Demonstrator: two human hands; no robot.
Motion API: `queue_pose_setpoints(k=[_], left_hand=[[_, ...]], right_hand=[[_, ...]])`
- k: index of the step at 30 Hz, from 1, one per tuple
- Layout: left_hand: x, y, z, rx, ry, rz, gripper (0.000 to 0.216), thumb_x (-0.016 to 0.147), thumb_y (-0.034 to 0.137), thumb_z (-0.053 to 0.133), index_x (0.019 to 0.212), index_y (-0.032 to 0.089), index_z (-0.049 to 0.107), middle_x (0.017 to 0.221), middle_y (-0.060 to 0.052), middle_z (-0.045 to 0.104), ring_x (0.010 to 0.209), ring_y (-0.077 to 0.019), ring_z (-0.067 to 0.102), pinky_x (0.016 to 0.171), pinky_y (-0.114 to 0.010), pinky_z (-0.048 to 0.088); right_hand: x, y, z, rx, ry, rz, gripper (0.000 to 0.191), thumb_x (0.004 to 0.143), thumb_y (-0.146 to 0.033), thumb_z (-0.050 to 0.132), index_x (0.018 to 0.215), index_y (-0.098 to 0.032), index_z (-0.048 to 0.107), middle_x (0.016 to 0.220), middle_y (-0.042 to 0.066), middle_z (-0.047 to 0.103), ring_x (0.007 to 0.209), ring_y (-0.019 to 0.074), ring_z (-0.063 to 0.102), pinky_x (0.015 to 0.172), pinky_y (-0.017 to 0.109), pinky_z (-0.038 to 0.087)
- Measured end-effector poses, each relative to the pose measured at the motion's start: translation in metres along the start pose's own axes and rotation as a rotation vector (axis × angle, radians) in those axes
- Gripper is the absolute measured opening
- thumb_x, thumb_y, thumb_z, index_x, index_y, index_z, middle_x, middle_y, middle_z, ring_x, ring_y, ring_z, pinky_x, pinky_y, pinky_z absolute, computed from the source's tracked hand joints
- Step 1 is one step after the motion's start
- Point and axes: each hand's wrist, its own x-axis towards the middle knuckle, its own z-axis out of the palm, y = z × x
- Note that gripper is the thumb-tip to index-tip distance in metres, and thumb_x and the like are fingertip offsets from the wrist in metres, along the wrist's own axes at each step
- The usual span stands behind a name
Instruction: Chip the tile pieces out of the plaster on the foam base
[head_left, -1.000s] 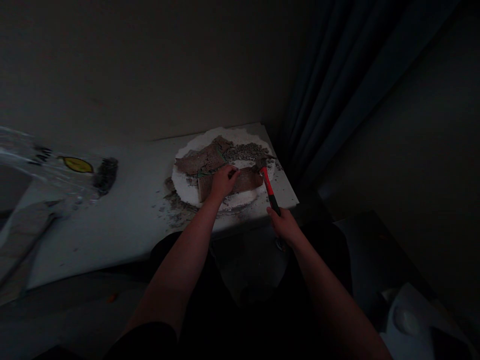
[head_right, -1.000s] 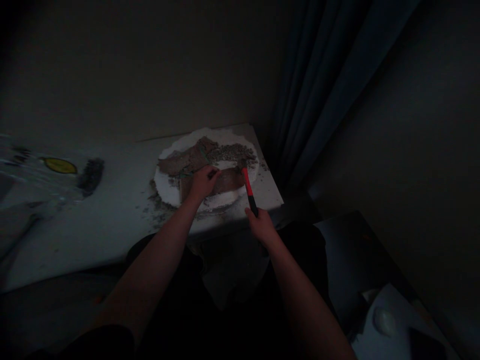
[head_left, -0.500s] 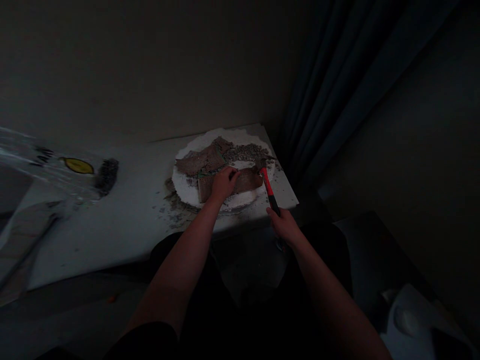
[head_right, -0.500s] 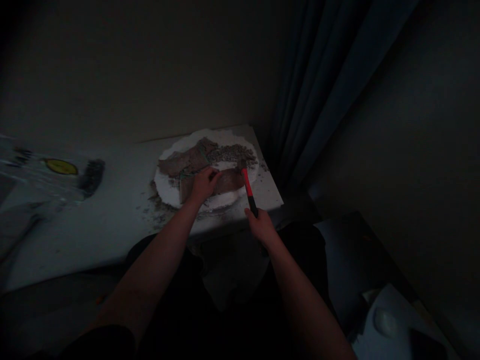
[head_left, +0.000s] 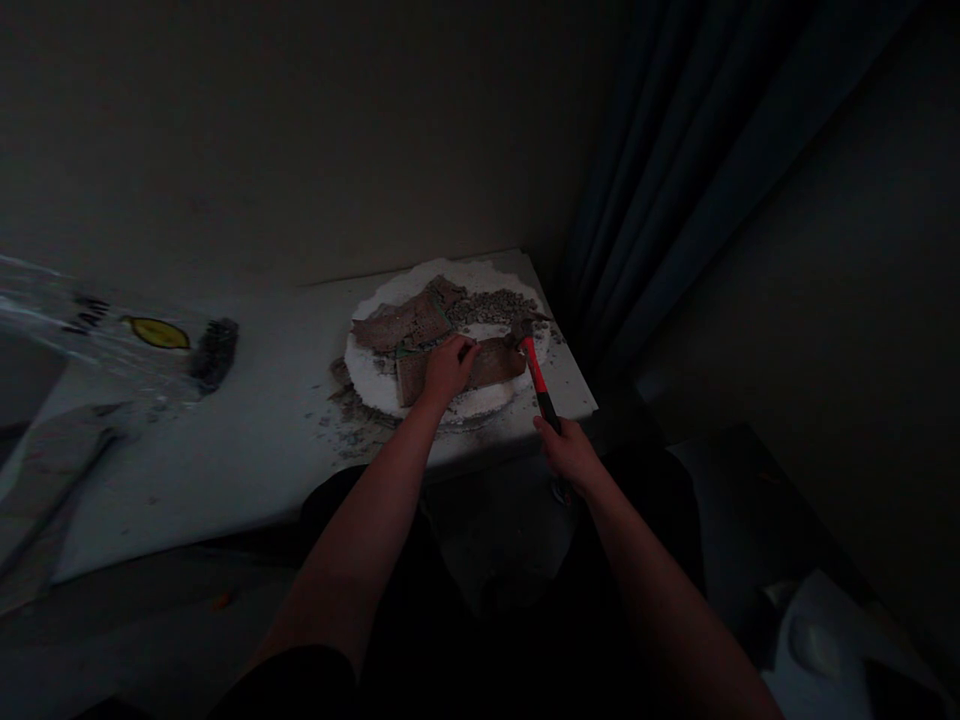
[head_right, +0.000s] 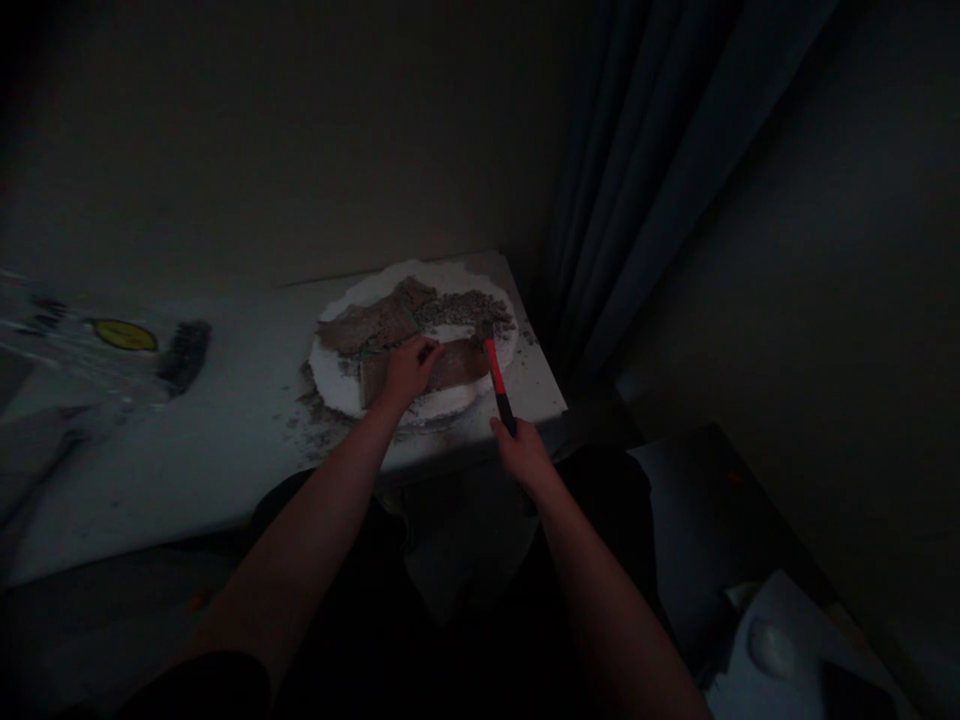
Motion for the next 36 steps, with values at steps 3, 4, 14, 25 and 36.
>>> queue_pose_setpoints(k=[3,4,14,25,36], left_hand=[[0.000,-0.001,0.001,0.011,0.000,-0.003,0.024,0.091,0.036,0.051,0.092,0.018,0.067,0.096,-0.007,0.070,0.089,-0.0191,0.062,0.085,-0.031,0.047],[0.000,-0.002,0.002,0.016,0.001,-0.005,0.024,0.091,0.035,0.050,0.092,0.018,0.067,0.096,-0.007,0.070,0.090,-0.0194,0.062,0.085,-0.031,0.047],[-0.001,-0.005,0.006,0.032,-0.004,0.022,0.034,0.093,0.042,0.046,0.094,0.017,0.068,0.095,-0.011,0.070,0.086,-0.0215,0.064,0.081,-0.034,0.048],[0.000,-0.004,0.008,-0.016,-0.014,-0.002,0.030,0.090,0.040,0.049,0.092,0.018,0.069,0.095,-0.010,0.070,0.084,-0.0212,0.063,0.081,-0.034,0.048],[0.002,-0.009,0.011,-0.004,-0.017,0.005,0.035,0.091,0.042,0.046,0.092,0.016,0.069,0.093,-0.012,0.071,0.084,-0.0219,0.065,0.081,-0.034,0.048]], right_hand=[[-0.007,-0.008,-0.006,-0.093,0.045,-0.068,0.047,0.093,-0.059,0.039,0.071,-0.019,0.052,0.059,0.001,0.053,0.057,0.0149,0.051,0.054,0.026,0.032],[-0.011,-0.012,-0.008,-0.115,0.058,-0.108,0.048,0.094,-0.058,0.036,0.070,-0.019,0.052,0.060,0.001,0.053,0.057,0.0147,0.050,0.054,0.026,0.032],[-0.025,-0.054,-0.010,-0.290,0.053,-0.232,0.044,0.098,-0.051,0.037,0.074,-0.019,0.055,0.064,0.003,0.057,0.058,0.0148,0.049,0.056,0.026,0.029],[-0.028,-0.054,-0.005,-0.341,0.077,-0.216,0.045,0.098,-0.051,0.037,0.080,-0.018,0.060,0.070,0.006,0.063,0.061,0.0166,0.054,0.057,0.026,0.030],[-0.028,-0.056,-0.004,-0.360,0.123,-0.234,0.045,0.099,-0.050,0.035,0.082,-0.018,0.061,0.071,0.007,0.064,0.062,0.0170,0.054,0.057,0.026,0.031]])
